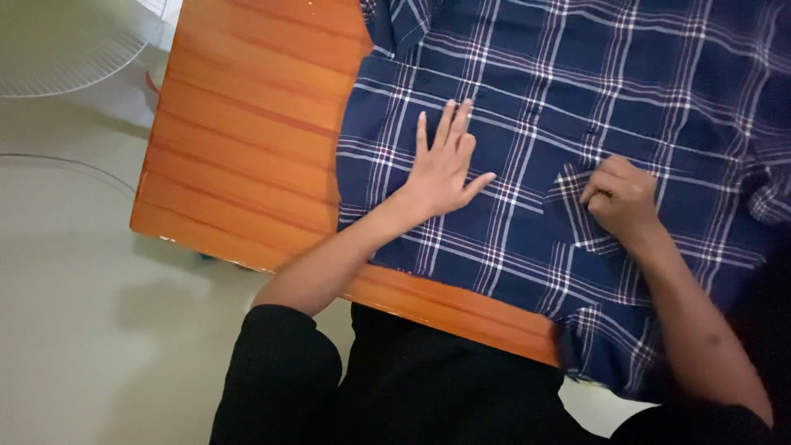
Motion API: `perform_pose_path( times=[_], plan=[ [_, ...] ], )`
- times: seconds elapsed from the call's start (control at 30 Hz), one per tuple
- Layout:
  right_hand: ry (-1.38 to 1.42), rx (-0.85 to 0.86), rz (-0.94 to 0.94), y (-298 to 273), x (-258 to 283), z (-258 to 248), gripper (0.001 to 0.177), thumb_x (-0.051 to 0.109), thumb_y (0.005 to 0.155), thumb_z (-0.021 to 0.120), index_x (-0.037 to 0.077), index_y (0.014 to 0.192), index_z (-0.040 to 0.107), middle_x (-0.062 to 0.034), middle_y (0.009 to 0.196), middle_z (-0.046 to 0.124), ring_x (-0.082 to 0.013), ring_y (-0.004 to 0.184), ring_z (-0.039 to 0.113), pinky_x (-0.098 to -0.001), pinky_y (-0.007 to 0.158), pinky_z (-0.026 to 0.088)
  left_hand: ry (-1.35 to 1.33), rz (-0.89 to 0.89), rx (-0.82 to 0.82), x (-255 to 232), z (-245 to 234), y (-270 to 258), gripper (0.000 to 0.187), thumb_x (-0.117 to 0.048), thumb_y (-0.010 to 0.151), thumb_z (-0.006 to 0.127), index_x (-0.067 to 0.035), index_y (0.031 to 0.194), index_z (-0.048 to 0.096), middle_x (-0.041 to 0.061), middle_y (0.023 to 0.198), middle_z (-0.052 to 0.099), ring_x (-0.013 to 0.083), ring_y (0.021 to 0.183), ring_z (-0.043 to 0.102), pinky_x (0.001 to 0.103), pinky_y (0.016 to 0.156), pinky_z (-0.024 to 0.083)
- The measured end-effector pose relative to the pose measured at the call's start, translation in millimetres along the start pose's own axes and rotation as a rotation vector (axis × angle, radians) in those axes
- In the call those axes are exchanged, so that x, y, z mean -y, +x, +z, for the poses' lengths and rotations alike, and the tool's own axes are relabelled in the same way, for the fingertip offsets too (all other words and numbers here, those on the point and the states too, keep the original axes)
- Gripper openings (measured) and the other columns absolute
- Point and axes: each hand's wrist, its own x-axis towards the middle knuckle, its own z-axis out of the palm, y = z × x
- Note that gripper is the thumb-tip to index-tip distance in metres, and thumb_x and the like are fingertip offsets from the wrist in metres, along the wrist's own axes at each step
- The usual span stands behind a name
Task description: Smoothing a plaid shirt on a wooden table.
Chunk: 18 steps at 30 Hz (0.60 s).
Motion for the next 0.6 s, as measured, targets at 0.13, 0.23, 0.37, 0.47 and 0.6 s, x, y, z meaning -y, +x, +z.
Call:
perform_pose_path(
  times=[0.13,0.23,0.37,0.47,0.6],
  plan=[
    [0.0,0.027,0.019,-6.9,-12.2,5.9,0.03,-0.022,0.073,0.061,0.002,0.056,0.056,-0.0074,0.065,0.053,-0.0173,0.056,0.039,-0.0297,0.049,0.033,0.044,-0.103,0.136,15.5,-7.6,5.2,0.067,-0.059,0.099,0.046,0.005,0.116,0.052,0.033,0.162,0.006,0.0523,0.15,-0.003,0.083,0.11,-0.004],
    [-0.001,0.025,0.025,-3.7,-7.5,5.0,0.032,-0.022,0.074,0.061,0.002,0.055,0.054,-0.0069,0.065,0.053,-0.0166,0.055,0.038,-0.0294,0.048,0.032,0.061,-0.145,0.162,18.8,-12.3,4.5,0.072,-0.062,0.099,0.044,0.007,0.116,0.054,0.033,0.162,0.004,0.0534,0.149,-0.006,0.082,0.109,-0.006],
    [-0.011,0.015,0.052,0.5,-7.4,5.7,0.03,-0.021,0.075,0.062,0.001,0.055,0.055,-0.0064,0.064,0.052,-0.0159,0.054,0.037,-0.0286,0.048,0.033,0.06,-0.153,0.154,19.2,-11.6,4.1,0.07,-0.063,0.1,0.044,0.005,0.113,0.054,0.033,0.162,0.003,0.0517,0.149,-0.01,0.082,0.109,-0.008],
    [0.036,-0.036,0.069,4.5,-11.6,8.8,0.025,-0.02,0.069,0.058,0.001,0.056,0.056,-0.0069,0.062,0.051,-0.0162,0.052,0.033,-0.0297,0.047,0.028,0.08,-0.151,0.148,22.4,-6.5,3.2,0.072,-0.065,0.1,0.041,0.004,0.115,0.054,0.032,0.163,0.003,0.0515,0.149,-0.009,0.083,0.108,-0.007],
    [-0.006,0.009,0.099,4.4,-12.4,7.3,0.031,-0.021,0.078,0.061,0.003,0.06,0.056,-0.0057,0.064,0.053,-0.0141,0.052,0.034,-0.0275,0.048,0.029,0.053,-0.123,0.139,21.3,-9.9,3.8,0.068,-0.062,0.1,0.042,0.004,0.11,0.056,0.037,0.161,0.004,0.0575,0.146,-0.009,0.086,0.105,-0.006]
  ],
)
